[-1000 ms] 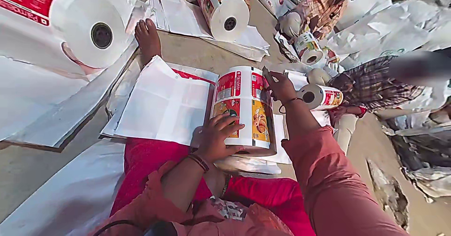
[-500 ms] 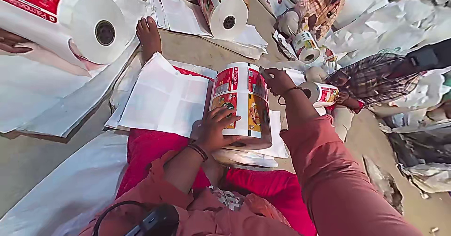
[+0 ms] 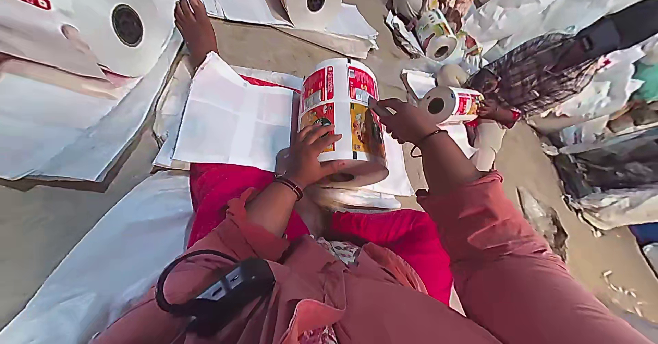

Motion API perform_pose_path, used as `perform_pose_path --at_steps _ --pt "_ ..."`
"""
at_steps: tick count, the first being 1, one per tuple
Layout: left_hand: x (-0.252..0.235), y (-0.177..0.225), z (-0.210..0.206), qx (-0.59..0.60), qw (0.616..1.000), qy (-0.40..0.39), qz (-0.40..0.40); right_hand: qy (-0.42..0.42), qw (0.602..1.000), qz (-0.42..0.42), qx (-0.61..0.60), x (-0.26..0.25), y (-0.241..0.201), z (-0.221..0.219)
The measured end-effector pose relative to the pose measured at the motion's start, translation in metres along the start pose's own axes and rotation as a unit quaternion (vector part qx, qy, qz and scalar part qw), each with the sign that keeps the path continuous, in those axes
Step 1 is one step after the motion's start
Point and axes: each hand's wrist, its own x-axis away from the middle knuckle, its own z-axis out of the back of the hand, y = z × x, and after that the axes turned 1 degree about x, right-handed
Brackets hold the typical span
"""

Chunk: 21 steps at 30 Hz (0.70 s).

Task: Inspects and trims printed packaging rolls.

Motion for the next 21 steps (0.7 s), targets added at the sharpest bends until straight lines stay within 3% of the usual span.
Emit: perform_pose_path --at_steps 11,14,16,19,21 --pt "0.002 0.008 0.0 -0.031 0.999 -0.018 0.002 -0.047 0.997 0.013 0.053 0.133 0.017 -0.038" --pt "0.001 0.01 0.005 -0.038 0.999 -0.032 0.003 -0.098 0.99 0.07 0.071 0.17 0.032 -0.055" --pt "-0.001 0.015 0.01 -0.036 0.998 -0.048 0.007 -0.133 0.989 0.05 0.025 0.188 0.047 -0.077" --pt "-0.003 0.037 0.011 -0.037 0.998 -0.046 -0.004 -0.005 0.986 0.003 -0.167 0.191 0.094 -0.096" --pt "-0.011 0.055 0.01 -0.066 0.996 -0.06 -0.025 0.089 0.941 -0.018 -0.325 0.182 0.116 -0.098"
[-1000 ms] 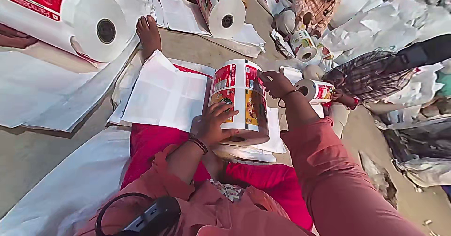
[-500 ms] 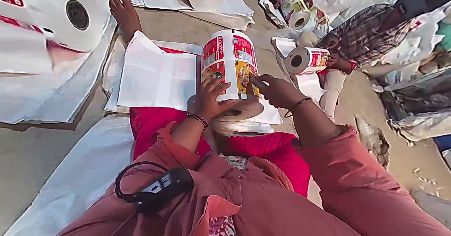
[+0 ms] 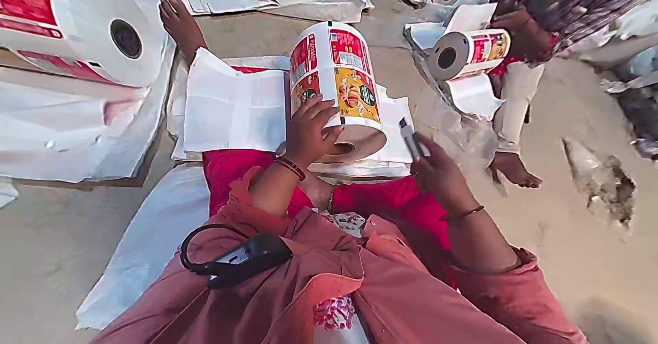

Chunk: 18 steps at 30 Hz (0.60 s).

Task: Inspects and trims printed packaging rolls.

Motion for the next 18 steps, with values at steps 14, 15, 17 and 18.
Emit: perform_pose_path --at_steps 14,15,17,18 --pt "-0.051 0.053 0.002 -0.154 0.977 -0.112 0.098 0.065 0.934 0.012 -0.351 -0.105 0.069 -0.019" --pt "-0.051 0.051 0.003 -0.151 0.979 -0.112 0.081 0.053 0.936 0.012 -0.349 -0.106 0.073 -0.017" --pt "-0.048 0.049 0.002 -0.137 0.984 -0.104 0.045 0.041 0.935 0.036 -0.35 -0.108 0.073 -0.008" --pt "-0.046 0.05 0.001 -0.135 0.986 -0.095 0.03 0.042 0.933 0.051 -0.353 -0.108 0.071 -0.003"
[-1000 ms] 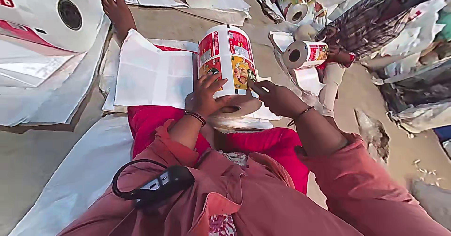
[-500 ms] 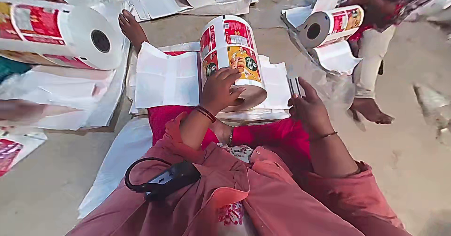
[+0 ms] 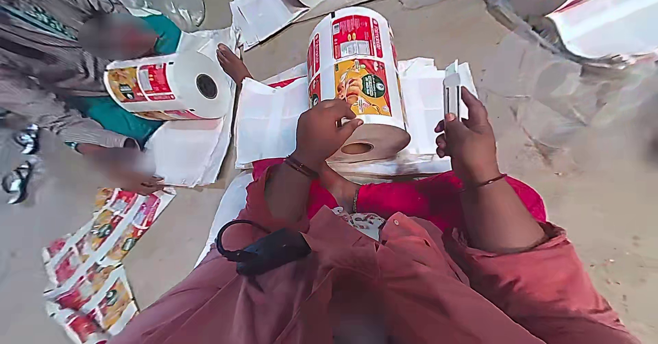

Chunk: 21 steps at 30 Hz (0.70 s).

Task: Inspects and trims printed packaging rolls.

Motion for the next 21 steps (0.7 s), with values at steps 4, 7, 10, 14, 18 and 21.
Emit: perform_pose_path --at_steps 4,7,10,14,18,21 --pt "0.002 0.007 -0.002 -0.017 1.0 -0.003 -0.012 -0.014 1.0 0.022 -0.009 0.006 -0.007 0.002" --pt "-0.003 0.014 0.003 -0.026 0.999 -0.03 -0.007 -0.016 0.999 0.024 -0.019 0.008 -0.01 0.003" --pt "-0.009 0.018 0.007 -0.054 0.996 -0.062 0.019 -0.011 0.999 0.02 -0.031 0.009 -0.011 0.004" --pt "-0.014 0.023 0.01 -0.084 0.989 -0.098 0.072 -0.008 0.999 0.011 -0.038 0.01 -0.01 0.002" --pt "-0.015 0.013 0.013 -0.042 0.992 -0.016 0.12 0.001 1.0 0.006 -0.03 0.011 -0.008 0.001" --pt "-0.015 0.007 0.017 -0.04 0.983 0.014 0.177 0.008 1.0 -0.002 -0.027 0.01 -0.006 0.0"
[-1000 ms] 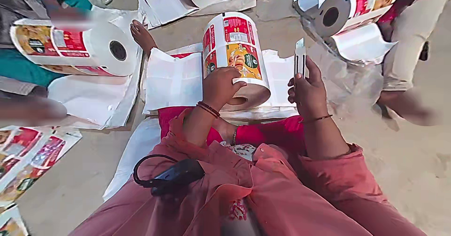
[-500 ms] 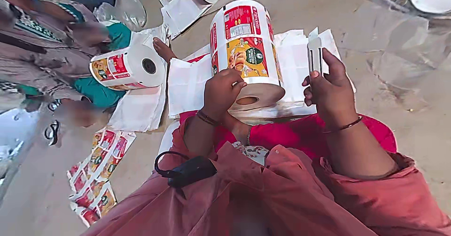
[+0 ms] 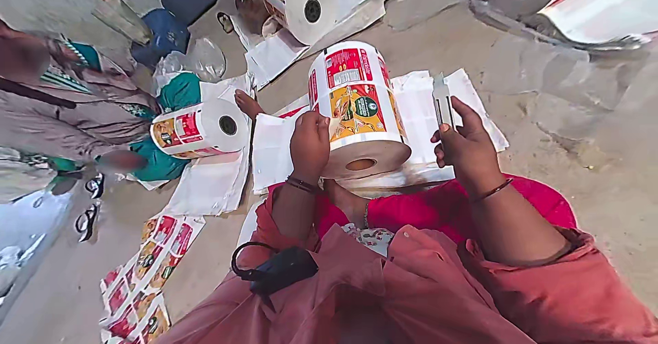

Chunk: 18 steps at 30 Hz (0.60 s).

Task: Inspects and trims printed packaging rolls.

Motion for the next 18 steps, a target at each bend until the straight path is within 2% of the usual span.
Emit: perform_pose_path --at_steps 2,4,7,10,16,18 --pt "0.004 -0.001 -0.002 -0.024 0.999 -0.021 -0.009 0.004 1.0 -0.006 0.005 0.0 0.0 -0.001" --pt "0.013 0.001 -0.005 -0.05 0.996 -0.044 -0.058 0.008 1.0 -0.007 0.006 -0.001 0.001 -0.002" --pt "0.014 -0.002 -0.018 -0.064 0.987 -0.005 -0.145 0.0 1.0 -0.004 0.012 0.0 0.003 -0.003" --pt "0.013 -0.003 -0.021 -0.055 0.982 0.01 -0.179 0.002 1.0 0.001 0.015 0.0 0.006 -0.002" --pt "0.008 -0.003 0.003 0.067 0.994 -0.067 -0.05 0.006 1.0 0.0 0.022 0.001 0.004 -0.002" --pt "0.006 -0.008 -0.002 0.074 0.996 -0.044 -0.021 0.006 1.0 0.001 0.025 0.0 0.006 -0.002"
